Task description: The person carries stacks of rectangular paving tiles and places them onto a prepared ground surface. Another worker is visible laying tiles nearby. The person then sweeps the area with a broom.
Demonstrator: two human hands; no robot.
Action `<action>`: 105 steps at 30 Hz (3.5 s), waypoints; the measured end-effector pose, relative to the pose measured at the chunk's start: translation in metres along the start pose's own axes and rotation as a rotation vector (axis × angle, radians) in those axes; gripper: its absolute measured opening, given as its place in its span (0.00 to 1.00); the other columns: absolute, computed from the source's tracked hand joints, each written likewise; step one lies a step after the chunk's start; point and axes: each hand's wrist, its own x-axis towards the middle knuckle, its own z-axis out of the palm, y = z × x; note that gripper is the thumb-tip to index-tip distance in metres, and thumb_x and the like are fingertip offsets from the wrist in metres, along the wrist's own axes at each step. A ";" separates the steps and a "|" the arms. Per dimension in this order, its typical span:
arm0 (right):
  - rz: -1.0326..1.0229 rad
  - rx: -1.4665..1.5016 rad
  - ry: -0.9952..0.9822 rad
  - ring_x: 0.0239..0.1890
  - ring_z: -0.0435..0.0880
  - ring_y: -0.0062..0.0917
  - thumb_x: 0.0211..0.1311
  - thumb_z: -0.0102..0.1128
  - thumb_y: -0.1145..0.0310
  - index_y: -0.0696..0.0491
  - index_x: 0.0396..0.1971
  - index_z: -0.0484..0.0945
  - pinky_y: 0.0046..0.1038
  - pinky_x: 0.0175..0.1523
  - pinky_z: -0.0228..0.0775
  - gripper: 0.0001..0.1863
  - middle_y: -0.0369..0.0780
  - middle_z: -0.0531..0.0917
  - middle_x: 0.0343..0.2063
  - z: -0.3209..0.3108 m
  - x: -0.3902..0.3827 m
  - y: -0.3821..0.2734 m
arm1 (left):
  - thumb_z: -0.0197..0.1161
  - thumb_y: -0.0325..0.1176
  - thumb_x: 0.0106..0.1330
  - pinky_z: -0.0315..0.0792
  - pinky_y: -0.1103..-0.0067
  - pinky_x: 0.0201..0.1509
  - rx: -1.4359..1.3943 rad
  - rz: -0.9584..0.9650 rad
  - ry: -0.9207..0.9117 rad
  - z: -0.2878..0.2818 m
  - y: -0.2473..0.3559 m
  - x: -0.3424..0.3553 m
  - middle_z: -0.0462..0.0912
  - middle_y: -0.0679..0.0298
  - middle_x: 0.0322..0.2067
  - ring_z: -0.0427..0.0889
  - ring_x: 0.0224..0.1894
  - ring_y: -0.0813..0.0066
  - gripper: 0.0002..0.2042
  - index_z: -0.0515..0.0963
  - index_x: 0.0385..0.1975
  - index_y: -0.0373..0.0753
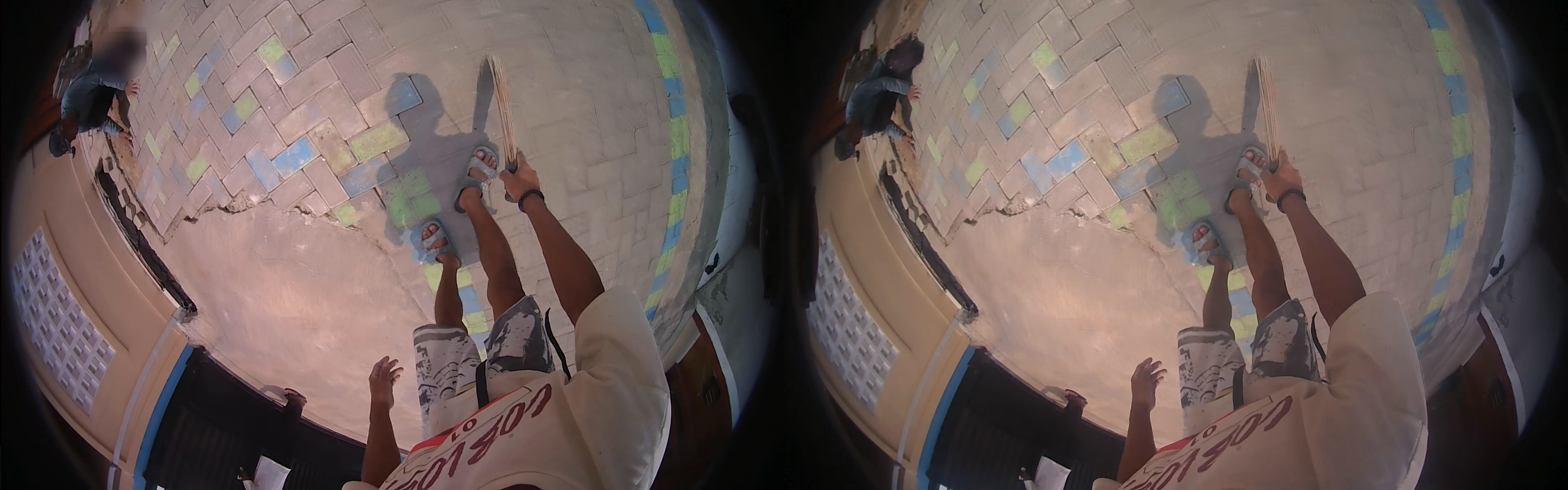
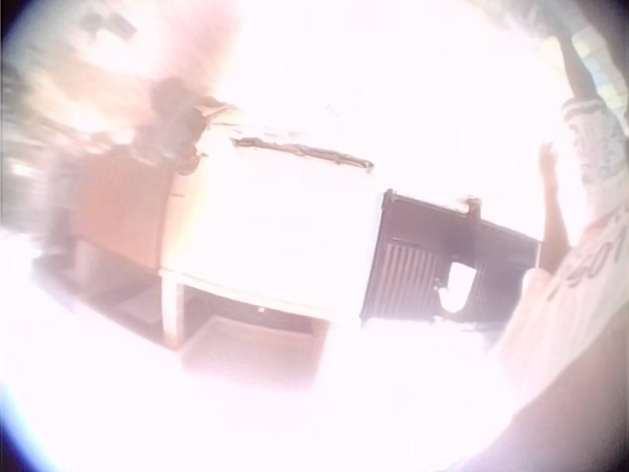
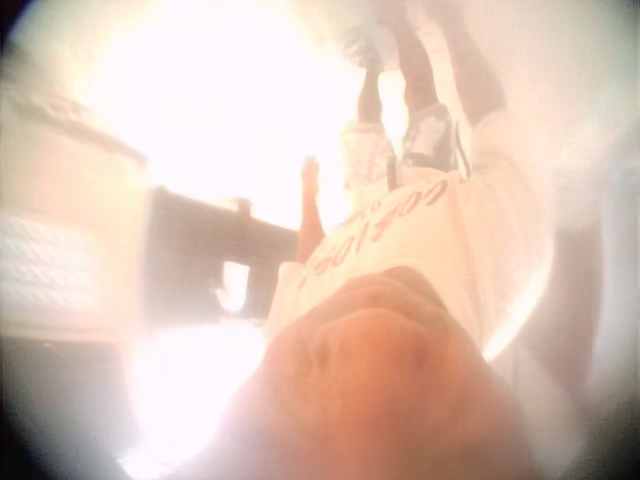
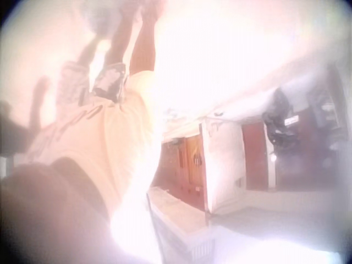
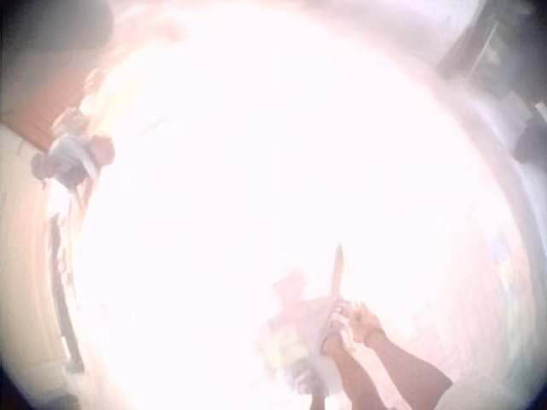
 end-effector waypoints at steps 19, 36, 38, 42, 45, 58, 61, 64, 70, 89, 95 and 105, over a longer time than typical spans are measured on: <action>-0.183 -0.139 -0.085 0.42 0.78 0.45 0.43 0.57 0.63 0.55 0.57 0.57 0.38 0.48 0.70 0.37 0.52 0.79 0.36 0.170 -0.113 -0.019 | 0.48 0.39 0.66 0.68 0.77 0.43 -0.271 -0.043 -0.006 -0.019 -0.111 0.010 0.75 0.56 0.45 0.78 0.40 0.69 0.20 0.63 0.54 0.35; -0.155 -0.317 -0.236 0.45 0.76 0.43 0.46 0.56 0.61 0.59 0.59 0.55 0.36 0.49 0.69 0.38 0.56 0.74 0.45 0.289 -0.148 -0.021 | 0.51 0.40 0.65 0.67 0.78 0.42 -0.545 -0.103 0.033 -0.035 -0.197 0.025 0.75 0.56 0.45 0.77 0.40 0.72 0.22 0.63 0.54 0.34; -0.104 -0.462 -0.348 0.44 0.76 0.43 0.48 0.54 0.61 0.60 0.58 0.55 0.36 0.49 0.69 0.37 0.54 0.75 0.44 0.331 -0.155 -0.029 | 0.50 0.40 0.65 0.68 0.78 0.42 -0.543 -0.100 0.023 -0.036 -0.200 0.032 0.75 0.56 0.45 0.77 0.40 0.72 0.21 0.63 0.54 0.34; -0.111 -0.587 -0.424 0.43 0.77 0.41 0.48 0.52 0.62 0.57 0.56 0.60 0.35 0.47 0.68 0.32 0.51 0.76 0.42 0.370 -0.206 -0.051 | 0.49 0.39 0.66 0.69 0.77 0.43 -0.559 -0.092 0.000 -0.030 -0.211 0.036 0.75 0.55 0.46 0.77 0.40 0.70 0.21 0.63 0.54 0.34; -0.151 -0.391 -0.486 0.44 0.77 0.41 0.46 0.55 0.62 0.57 0.52 0.63 0.35 0.48 0.67 0.31 0.51 0.77 0.40 0.352 -0.237 -0.042 | 0.49 0.39 0.66 0.68 0.77 0.44 -0.591 -0.070 -0.004 -0.025 -0.219 0.040 0.74 0.54 0.46 0.77 0.41 0.70 0.21 0.63 0.54 0.34; -0.047 -0.582 -0.310 0.38 0.78 0.38 0.45 0.57 0.56 0.62 0.45 0.69 0.36 0.41 0.69 0.30 0.50 0.78 0.36 0.418 -0.192 0.002 | 0.52 0.42 0.64 0.67 0.76 0.44 -0.671 -0.067 0.018 -0.033 -0.218 0.046 0.75 0.56 0.44 0.77 0.40 0.72 0.23 0.64 0.54 0.33; -0.120 -0.581 -0.420 0.40 0.78 0.39 0.44 0.58 0.58 0.61 0.46 0.69 0.36 0.42 0.69 0.30 0.50 0.78 0.37 0.408 -0.245 -0.024 | 0.49 0.41 0.65 0.67 0.75 0.47 -0.688 -0.058 0.003 -0.018 -0.234 0.042 0.74 0.55 0.46 0.77 0.43 0.68 0.23 0.62 0.55 0.33; -0.257 -0.405 -0.412 0.40 0.78 0.39 0.42 0.58 0.61 0.58 0.49 0.67 0.36 0.43 0.69 0.31 0.50 0.78 0.37 0.377 -0.258 0.000 | 0.49 0.41 0.65 0.67 0.75 0.47 -0.692 -0.095 -0.017 -0.015 -0.231 0.041 0.74 0.54 0.46 0.76 0.43 0.68 0.23 0.62 0.55 0.33; -0.303 -0.480 -0.325 0.45 0.76 0.44 0.45 0.57 0.60 0.59 0.53 0.60 0.38 0.49 0.68 0.34 0.54 0.77 0.40 0.336 -0.211 0.003 | 0.49 0.41 0.65 0.67 0.74 0.48 -0.710 -0.080 -0.003 -0.016 -0.239 0.044 0.74 0.54 0.46 0.76 0.43 0.67 0.23 0.62 0.55 0.33; 0.009 -0.045 -0.221 0.31 0.77 0.31 0.43 0.61 0.64 0.58 0.42 0.69 0.34 0.39 0.70 0.25 0.40 0.76 0.28 0.334 -0.213 0.075 | 0.51 0.43 0.65 0.66 0.75 0.47 -0.787 -0.066 0.025 -0.009 -0.239 0.045 0.74 0.55 0.46 0.76 0.43 0.69 0.23 0.63 0.54 0.33; 0.321 0.139 -0.443 0.23 0.77 0.30 0.44 0.61 0.65 0.57 0.36 0.70 0.31 0.30 0.72 0.18 0.39 0.74 0.26 0.458 -0.158 0.051 | 0.51 0.43 0.65 0.66 0.75 0.47 -0.725 -0.017 -0.008 -0.024 -0.233 0.060 0.74 0.55 0.46 0.76 0.43 0.68 0.24 0.62 0.54 0.32; 0.071 0.510 -0.523 0.26 0.79 0.28 0.45 0.59 0.70 0.56 0.36 0.70 0.31 0.31 0.75 0.16 0.41 0.76 0.28 0.400 -0.257 0.029 | 0.51 0.44 0.64 0.67 0.74 0.47 -0.832 -0.083 0.038 0.008 -0.257 0.038 0.74 0.54 0.45 0.77 0.43 0.67 0.25 0.63 0.54 0.32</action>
